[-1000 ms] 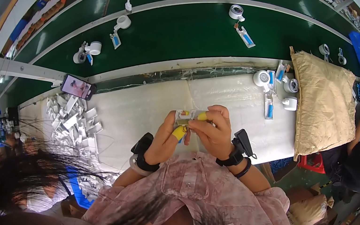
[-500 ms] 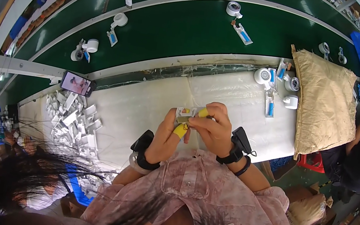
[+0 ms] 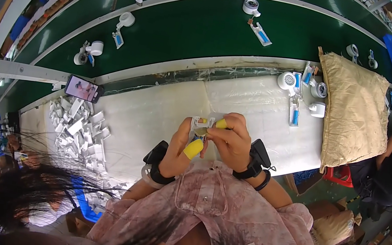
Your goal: The person picks up a white plastic component and a blue battery, inserts the battery into the component, and uses a small metal tool to secure the wires before placing the unit on the conveyor belt.
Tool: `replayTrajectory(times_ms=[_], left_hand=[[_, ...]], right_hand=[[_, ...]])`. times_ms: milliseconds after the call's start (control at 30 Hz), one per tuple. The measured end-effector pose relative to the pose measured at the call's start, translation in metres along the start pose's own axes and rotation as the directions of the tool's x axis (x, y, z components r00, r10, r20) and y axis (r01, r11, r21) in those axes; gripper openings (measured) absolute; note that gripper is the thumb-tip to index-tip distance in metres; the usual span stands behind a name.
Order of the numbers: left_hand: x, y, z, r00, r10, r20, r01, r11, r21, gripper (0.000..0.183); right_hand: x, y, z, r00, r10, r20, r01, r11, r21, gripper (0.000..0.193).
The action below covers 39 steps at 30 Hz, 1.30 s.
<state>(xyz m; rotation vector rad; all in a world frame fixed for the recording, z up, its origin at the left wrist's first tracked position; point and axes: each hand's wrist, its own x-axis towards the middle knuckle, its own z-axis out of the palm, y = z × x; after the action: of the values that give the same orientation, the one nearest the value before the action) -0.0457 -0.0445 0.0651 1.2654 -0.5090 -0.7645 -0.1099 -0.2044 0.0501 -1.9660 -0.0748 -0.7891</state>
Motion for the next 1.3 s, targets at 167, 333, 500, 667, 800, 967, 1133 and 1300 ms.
replayTrajectory(times_ms=[167, 333, 500, 667, 800, 967, 1133, 1300], left_hand=[[-0.001, 0.008, 0.002, 0.999, -0.048, 0.01, 0.047, 0.994, 0.101, 0.037], [0.0, 0.014, 0.003, 1.0, -0.023, -0.015, 0.026, 0.974, 0.227, 0.039], [0.001, 0.012, 0.005, 0.999, -0.037, -0.018, 0.04, 0.973, 0.226, 0.038], [0.001, 0.014, 0.005, 0.998, -0.055, -0.005, 0.055, 0.967, 0.248, 0.037], [0.001, 0.015, 0.005, 0.998, -0.055, -0.016, 0.058, 0.96, 0.275, 0.037], [0.001, 0.012, 0.004, 0.998, -0.059, -0.024, 0.063, 0.96, 0.271, 0.039], [0.001, 0.013, 0.004, 0.999, -0.049, -0.021, 0.053, 0.959, 0.28, 0.039], [0.001, 0.012, 0.004, 0.998, -0.05, -0.022, 0.055, 0.953, 0.297, 0.038]], right_hand=[[0.002, -0.003, -0.004, 0.999, -0.032, 0.014, 0.032, 0.999, -0.004, 0.03], [0.012, -0.012, -0.014, 0.991, -0.086, 0.1, 0.105, 0.974, -0.202, 0.031], [0.013, -0.011, -0.021, 0.983, -0.111, 0.143, 0.146, 0.954, -0.262, 0.033], [0.012, -0.01, -0.024, 0.98, -0.12, 0.162, 0.158, 0.956, -0.247, 0.034], [0.012, -0.006, -0.022, 0.978, -0.139, 0.156, 0.173, 0.957, -0.232, 0.034], [0.011, -0.007, -0.019, 0.982, -0.129, 0.139, 0.16, 0.959, -0.234, 0.033], [0.013, -0.005, -0.019, 0.98, -0.132, 0.147, 0.164, 0.957, -0.239, 0.033], [0.012, -0.005, -0.019, 0.979, -0.13, 0.16, 0.166, 0.957, -0.239, 0.033]])
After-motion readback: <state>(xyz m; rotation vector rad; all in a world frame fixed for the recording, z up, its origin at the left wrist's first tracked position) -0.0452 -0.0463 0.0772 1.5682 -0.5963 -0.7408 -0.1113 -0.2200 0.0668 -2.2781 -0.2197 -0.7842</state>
